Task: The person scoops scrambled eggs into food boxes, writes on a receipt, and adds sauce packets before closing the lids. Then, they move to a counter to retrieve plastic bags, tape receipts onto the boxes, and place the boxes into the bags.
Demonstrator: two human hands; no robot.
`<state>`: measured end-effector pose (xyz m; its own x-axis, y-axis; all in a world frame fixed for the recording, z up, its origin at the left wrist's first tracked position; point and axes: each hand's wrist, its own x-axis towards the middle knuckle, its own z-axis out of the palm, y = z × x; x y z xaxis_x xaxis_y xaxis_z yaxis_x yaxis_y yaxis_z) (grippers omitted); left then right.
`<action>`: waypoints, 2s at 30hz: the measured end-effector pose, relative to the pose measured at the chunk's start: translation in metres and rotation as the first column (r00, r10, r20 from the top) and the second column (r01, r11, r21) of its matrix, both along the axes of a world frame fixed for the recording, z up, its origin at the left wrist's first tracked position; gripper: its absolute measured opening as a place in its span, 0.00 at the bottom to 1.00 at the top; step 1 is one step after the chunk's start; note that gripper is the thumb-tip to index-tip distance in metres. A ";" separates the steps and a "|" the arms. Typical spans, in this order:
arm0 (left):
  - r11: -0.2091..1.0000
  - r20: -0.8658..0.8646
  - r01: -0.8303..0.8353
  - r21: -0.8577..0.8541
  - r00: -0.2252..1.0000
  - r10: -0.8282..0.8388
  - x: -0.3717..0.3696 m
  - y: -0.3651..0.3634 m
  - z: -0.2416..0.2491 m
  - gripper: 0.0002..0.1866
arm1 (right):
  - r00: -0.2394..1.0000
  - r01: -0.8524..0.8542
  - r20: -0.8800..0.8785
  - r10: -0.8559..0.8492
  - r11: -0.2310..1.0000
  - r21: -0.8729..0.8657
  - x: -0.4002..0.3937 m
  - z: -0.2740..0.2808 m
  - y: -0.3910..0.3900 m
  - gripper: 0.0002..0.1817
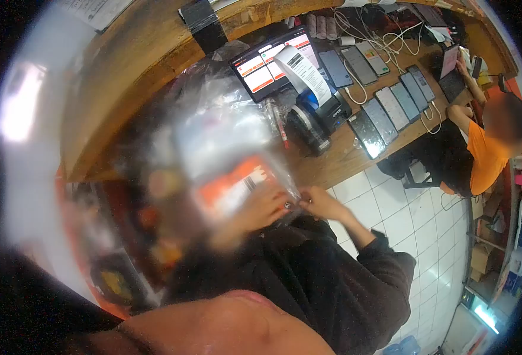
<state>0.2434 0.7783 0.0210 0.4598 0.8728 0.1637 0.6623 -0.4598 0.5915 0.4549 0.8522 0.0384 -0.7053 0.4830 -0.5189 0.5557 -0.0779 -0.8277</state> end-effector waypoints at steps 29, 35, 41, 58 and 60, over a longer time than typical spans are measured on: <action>0.956 0.135 -0.131 -0.264 0.976 0.171 0.003 -0.025 0.006 0.13 | 0.682 0.707 -0.532 -0.502 0.639 0.303 0.050 -0.068 0.206 0.36; 0.985 0.229 -0.154 -0.074 0.959 0.167 0.008 0.036 0.035 0.11 | 0.879 0.436 -0.329 -0.346 0.863 0.256 0.057 -0.041 0.147 0.24; 0.974 -0.113 -0.212 -0.081 0.973 0.202 0.045 0.155 -0.009 0.21 | 0.424 0.849 -0.631 -0.650 0.528 0.026 0.082 -0.023 0.118 0.19; 0.925 -0.405 -0.171 -0.338 0.914 0.022 0.063 0.207 -0.020 0.28 | 0.235 0.969 -0.690 -0.685 0.216 0.116 0.144 -0.033 0.158 0.19; 0.982 0.072 -0.187 -0.009 0.980 0.187 0.062 0.180 0.007 0.29 | 0.579 0.810 -0.514 -0.633 0.519 0.274 0.125 -0.004 0.137 0.19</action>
